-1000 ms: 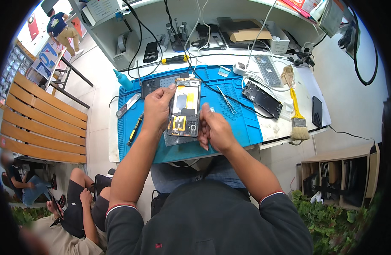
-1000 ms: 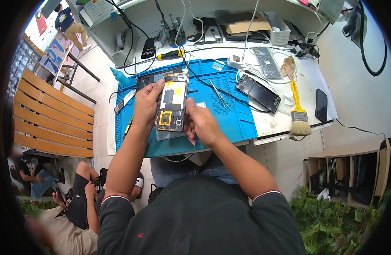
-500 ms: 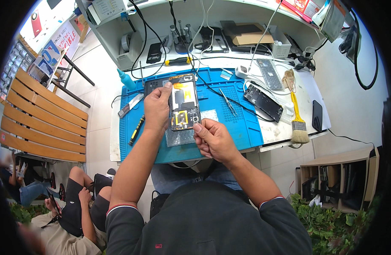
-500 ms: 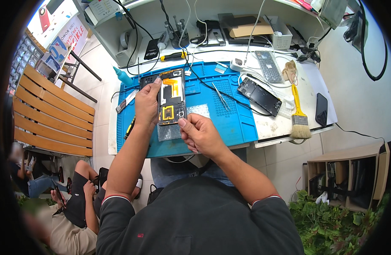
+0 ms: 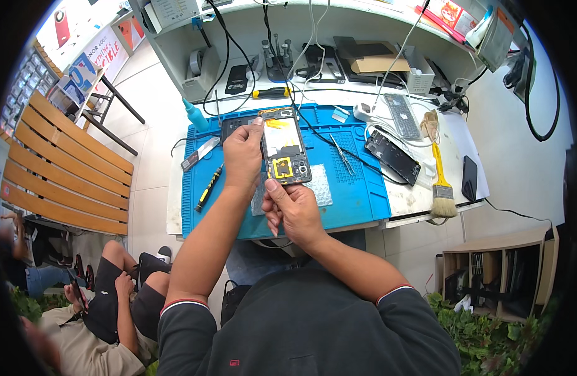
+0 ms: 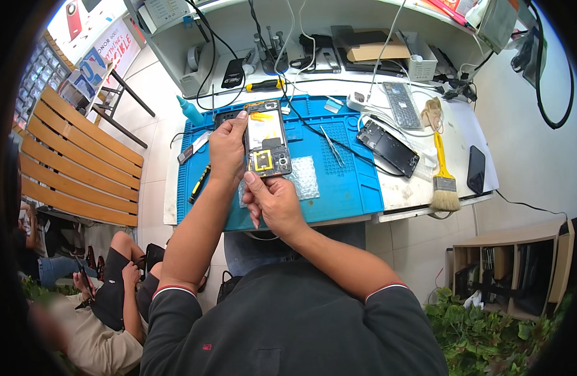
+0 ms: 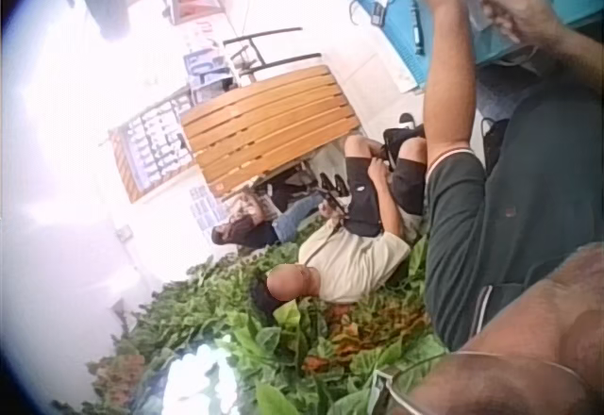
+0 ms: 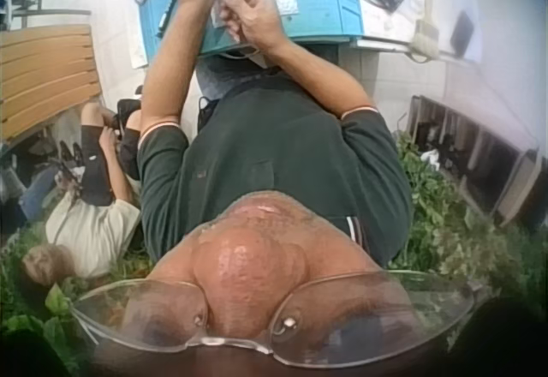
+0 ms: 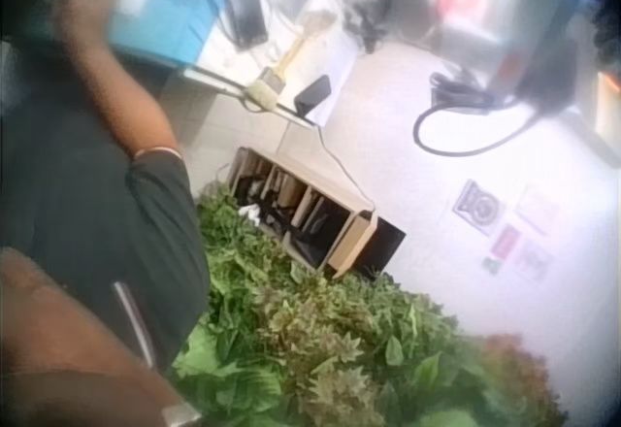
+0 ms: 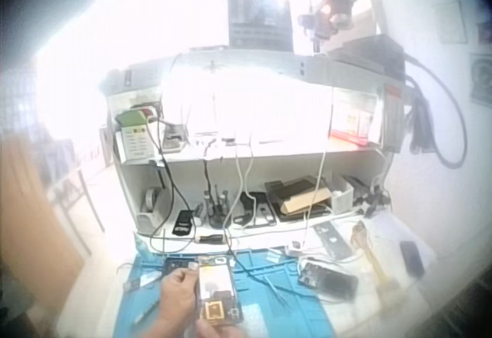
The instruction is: The person handles internal components of a mobile phone, applies yellow tape to a ribbon cable, and uses a screwdriver to secure parts while working on a blue mat.
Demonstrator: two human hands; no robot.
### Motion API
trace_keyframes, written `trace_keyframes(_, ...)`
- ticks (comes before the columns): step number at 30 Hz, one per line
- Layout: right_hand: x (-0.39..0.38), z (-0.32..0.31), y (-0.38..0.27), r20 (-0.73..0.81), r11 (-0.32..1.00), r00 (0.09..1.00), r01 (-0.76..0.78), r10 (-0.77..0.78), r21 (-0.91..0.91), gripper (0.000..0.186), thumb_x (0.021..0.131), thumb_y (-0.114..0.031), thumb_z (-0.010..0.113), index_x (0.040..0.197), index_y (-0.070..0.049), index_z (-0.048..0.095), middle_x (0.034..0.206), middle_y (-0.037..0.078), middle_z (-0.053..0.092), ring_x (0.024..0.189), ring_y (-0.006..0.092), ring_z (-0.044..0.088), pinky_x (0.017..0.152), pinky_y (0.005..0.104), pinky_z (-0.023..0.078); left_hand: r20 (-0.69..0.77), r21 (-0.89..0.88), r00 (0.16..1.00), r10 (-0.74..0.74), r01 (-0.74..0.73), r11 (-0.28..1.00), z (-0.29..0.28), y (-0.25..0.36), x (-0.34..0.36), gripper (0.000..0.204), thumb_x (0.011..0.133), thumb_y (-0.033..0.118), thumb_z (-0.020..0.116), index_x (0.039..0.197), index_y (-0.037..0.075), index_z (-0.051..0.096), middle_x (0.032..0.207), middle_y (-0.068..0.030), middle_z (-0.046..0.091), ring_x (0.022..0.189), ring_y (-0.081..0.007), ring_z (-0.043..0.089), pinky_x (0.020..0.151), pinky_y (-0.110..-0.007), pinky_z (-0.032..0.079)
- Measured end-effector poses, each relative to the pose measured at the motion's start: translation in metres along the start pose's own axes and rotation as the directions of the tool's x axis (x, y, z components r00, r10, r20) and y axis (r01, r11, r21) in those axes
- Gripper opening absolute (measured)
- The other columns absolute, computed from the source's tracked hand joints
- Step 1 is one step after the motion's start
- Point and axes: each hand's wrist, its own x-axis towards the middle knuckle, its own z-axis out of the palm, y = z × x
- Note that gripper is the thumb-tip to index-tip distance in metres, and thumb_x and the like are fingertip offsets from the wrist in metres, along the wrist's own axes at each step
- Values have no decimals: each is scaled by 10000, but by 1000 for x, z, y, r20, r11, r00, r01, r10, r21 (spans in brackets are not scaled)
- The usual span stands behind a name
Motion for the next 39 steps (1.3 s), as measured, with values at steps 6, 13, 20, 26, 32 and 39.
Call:
trace_keyframes(6, 2, -3, 6, 16, 997, 998, 62, -61, -56, 400, 1129, -369, 745, 978, -5, 682, 774, 45, 673, 486, 91, 524, 441, 295, 497, -17, 40, 999, 36, -35, 999, -1, 1, 1, 323, 1126, 275, 760, 988, -17, 757, 888, -40, 767, 737, -73, 650, 666, -254, 519)
trace_keyframes(13, 11, -32, -29, -76, 990, 987, 141, -143, -30, 644, 1223, -610, 336, 1019, -50, 581, 689, 44, 529, 535, 157, 532, 445, 345, 500, 69, -79, 997, -25, 30, 996, -6, 12, 0, 313, 1144, 260, 733, 1000, -17, 749, 912, -58, 787, 743, -74, 685, 665, -243, 543)
trace_keyframes(20, 22, -43, -50, 61, 993, 994, 100, -96, -70, 515, 1246, -472, 386, 1197, -45, 669, 770, 52, 664, 464, 100, 471, 395, 277, 375, 106, -43, 994, -31, 35, 998, 4, 12, -13, 314, 1146, 277, 732, 1026, -13, 754, 922, -56, 787, 757, -73, 688, 680, -242, 550)
trace_keyframes(26, 28, -40, -43, 34, 979, 989, 149, -146, -137, 505, 1239, -448, 416, 1241, -22, 686, 810, 50, 728, 467, 77, 542, 384, 245, 362, 90, 2, 996, -11, 11, 1000, 1, 10, -14, 313, 1139, 281, 742, 1027, -11, 760, 914, -50, 784, 743, -68, 677, 664, -248, 544)
trace_keyframes(32, 23, -43, -40, 32, 971, 990, 139, -135, -196, 523, 1242, -472, 429, 1176, -27, 695, 746, 5, 665, 466, 49, 491, 399, 254, 354, 120, 8, 991, -54, 54, 999, -5, 19, -16, 292, 1133, 254, 746, 1026, -17, 771, 910, -47, 781, 739, -67, 668, 664, -245, 538)
trace_keyframes(39, 53, -35, -34, -77, 942, 949, 289, -305, -170, 472, 1245, -443, 439, 1159, -51, 689, 706, -19, 598, 455, 53, 455, 397, 278, 361, 147, 9, 987, -67, 67, 998, -1, 13, -22, 274, 1127, 228, 752, 979, -2, 777, 906, -35, 777, 750, -61, 656, 685, -240, 527)
